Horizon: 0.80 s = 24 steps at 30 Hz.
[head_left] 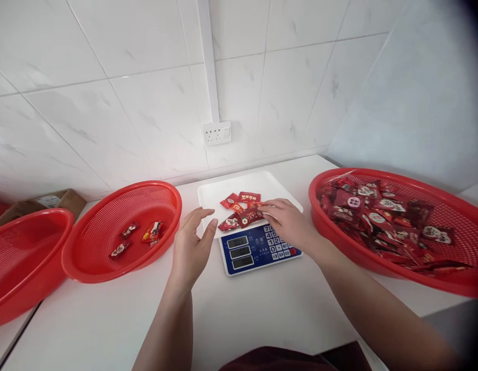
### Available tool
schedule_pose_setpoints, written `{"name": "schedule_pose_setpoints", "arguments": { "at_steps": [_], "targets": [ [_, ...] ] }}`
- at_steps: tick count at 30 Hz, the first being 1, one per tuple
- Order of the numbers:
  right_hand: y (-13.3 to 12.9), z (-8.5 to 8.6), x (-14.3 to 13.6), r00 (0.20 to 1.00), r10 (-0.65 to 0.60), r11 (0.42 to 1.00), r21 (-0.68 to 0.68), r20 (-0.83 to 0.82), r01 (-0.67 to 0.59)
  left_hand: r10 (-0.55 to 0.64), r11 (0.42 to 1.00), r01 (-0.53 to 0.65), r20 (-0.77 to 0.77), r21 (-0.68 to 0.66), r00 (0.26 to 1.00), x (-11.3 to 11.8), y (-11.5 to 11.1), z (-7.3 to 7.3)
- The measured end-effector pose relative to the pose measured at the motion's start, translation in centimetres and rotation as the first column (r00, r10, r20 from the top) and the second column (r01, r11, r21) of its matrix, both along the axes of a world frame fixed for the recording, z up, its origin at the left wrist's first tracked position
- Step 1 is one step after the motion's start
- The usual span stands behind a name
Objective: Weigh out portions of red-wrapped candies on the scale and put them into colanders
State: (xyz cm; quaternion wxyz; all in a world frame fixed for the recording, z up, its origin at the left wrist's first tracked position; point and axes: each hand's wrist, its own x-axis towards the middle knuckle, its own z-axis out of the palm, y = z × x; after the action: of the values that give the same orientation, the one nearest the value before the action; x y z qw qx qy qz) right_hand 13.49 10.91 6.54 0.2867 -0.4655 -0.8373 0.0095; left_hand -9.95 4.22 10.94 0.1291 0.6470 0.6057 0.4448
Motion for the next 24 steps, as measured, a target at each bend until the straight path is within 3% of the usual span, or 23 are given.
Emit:
{"name": "schedule_pose_setpoints", "arguments": {
  "at_steps": [4, 8, 10, 13, 15, 18, 24],
  "targets": [
    [-2.7, 1.6, 2.1, 0.993, -0.027, 0.999, -0.030, -0.118, 0.024, -0.035, 0.998, 0.036, -0.015, 0.048, 0.999, -0.2, 0.3, -0.2],
    [-5.1, 3.3, 6.8, 0.970, -0.241, 0.967, -0.085, -0.024, 0.238, 0.018, 1.000, -0.018, -0.049, -0.001, 0.999, -0.4, 0.7, -0.1],
    [-5.5, 3.8, 10.2, 0.907, -0.405, 0.893, -0.165, 0.111, 0.419, 0.059, 0.997, -0.063, -0.082, -0.047, 0.995, -0.5, 0.8, 0.1],
    [-5.6, 3.7, 15.7, 0.771, -0.560, 0.719, -0.286, 0.303, 0.634, 0.112, 0.985, -0.128, -0.138, -0.116, 0.984, -0.3, 0.7, 0.6],
    [-5.3, 3.2, 18.7, 0.740, -0.562, 0.665, -0.330, 0.370, 0.670, 0.140, 0.971, -0.169, -0.168, -0.172, 0.976, -0.2, 0.7, 0.9],
    [-4.6, 2.1, 21.0, 0.766, -0.479, 0.655, -0.406, 0.429, 0.637, 0.131, 0.948, -0.179, -0.190, -0.264, 0.973, 0.0, 0.8, 1.0],
    [-2.8, 0.4, 20.0, 0.791, -0.406, 0.654, -0.458, 0.458, 0.602, 0.131, 0.928, -0.189, -0.195, -0.320, 0.972, 0.2, 1.0, 1.0]
  ]
}}
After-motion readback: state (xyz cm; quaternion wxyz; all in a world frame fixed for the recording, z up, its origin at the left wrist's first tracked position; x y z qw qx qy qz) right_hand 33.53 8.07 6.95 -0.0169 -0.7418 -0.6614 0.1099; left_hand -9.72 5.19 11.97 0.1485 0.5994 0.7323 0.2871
